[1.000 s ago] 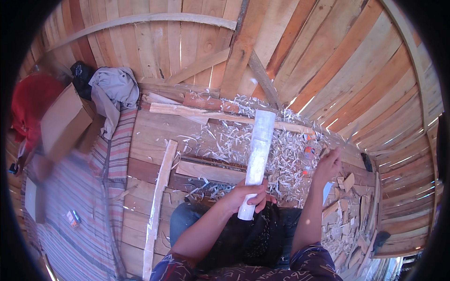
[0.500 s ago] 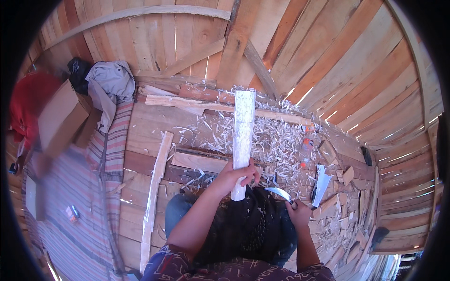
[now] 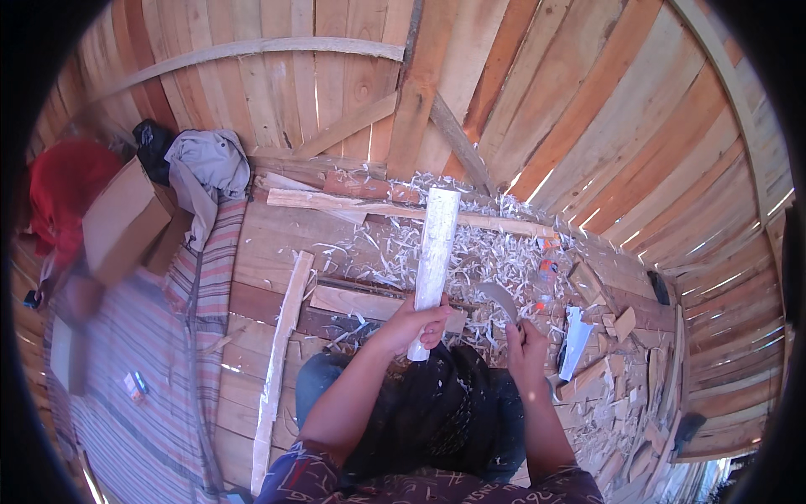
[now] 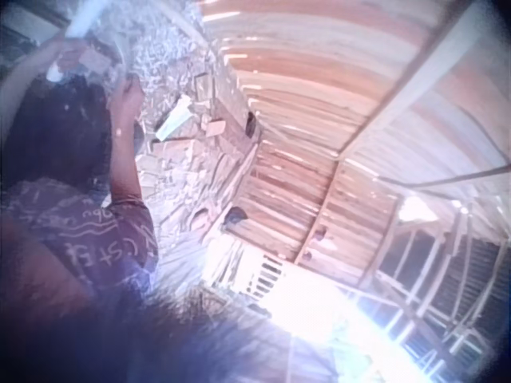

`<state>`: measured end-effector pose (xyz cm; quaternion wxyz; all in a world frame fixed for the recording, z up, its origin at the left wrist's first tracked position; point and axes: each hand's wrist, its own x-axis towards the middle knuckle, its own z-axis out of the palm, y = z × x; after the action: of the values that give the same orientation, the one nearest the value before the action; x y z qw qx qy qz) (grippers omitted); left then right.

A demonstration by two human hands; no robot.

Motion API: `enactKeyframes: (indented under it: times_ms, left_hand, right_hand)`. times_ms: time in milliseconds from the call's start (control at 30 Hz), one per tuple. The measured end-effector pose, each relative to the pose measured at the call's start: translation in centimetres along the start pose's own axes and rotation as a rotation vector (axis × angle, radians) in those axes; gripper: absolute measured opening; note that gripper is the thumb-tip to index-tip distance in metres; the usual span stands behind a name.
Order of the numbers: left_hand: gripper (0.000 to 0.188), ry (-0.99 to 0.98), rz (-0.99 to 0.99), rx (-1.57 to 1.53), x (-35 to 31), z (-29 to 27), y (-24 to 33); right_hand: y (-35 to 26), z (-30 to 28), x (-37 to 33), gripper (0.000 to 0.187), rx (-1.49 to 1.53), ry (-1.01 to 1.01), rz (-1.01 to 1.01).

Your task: The person carves a piece of light-colored wood using a curved knife while sitting on the floor. Wood shavings accumulate on the wooden surface and the person's lap as they whittle the object.

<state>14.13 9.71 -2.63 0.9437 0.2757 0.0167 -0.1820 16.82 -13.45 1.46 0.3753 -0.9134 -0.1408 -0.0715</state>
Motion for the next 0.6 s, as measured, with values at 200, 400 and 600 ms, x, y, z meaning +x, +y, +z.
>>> enactKeyframes:
  times_ms: [200, 400, 600]
  left_hand:
    - [0.016, 0.036, 0.091, 0.205, -0.9, 0.7, 0.3]
    - [0.019, -0.064, 0.045, 0.086, -1.1, 1.9, 0.4]
    - [0.015, -0.237, -0.089, -0.111, -1.5, 1.9, -0.5]
  right_hand:
    - [-7.7, -0.1, 7.8, 0.041, -0.239, -0.045, -0.16]
    - [-9.0, 0.4, 9.6, 0.043, -0.318, 0.226, -0.118]
    - [-6.2, 2.0, 9.1, 0.047, 0.949, 0.44, 0.374]
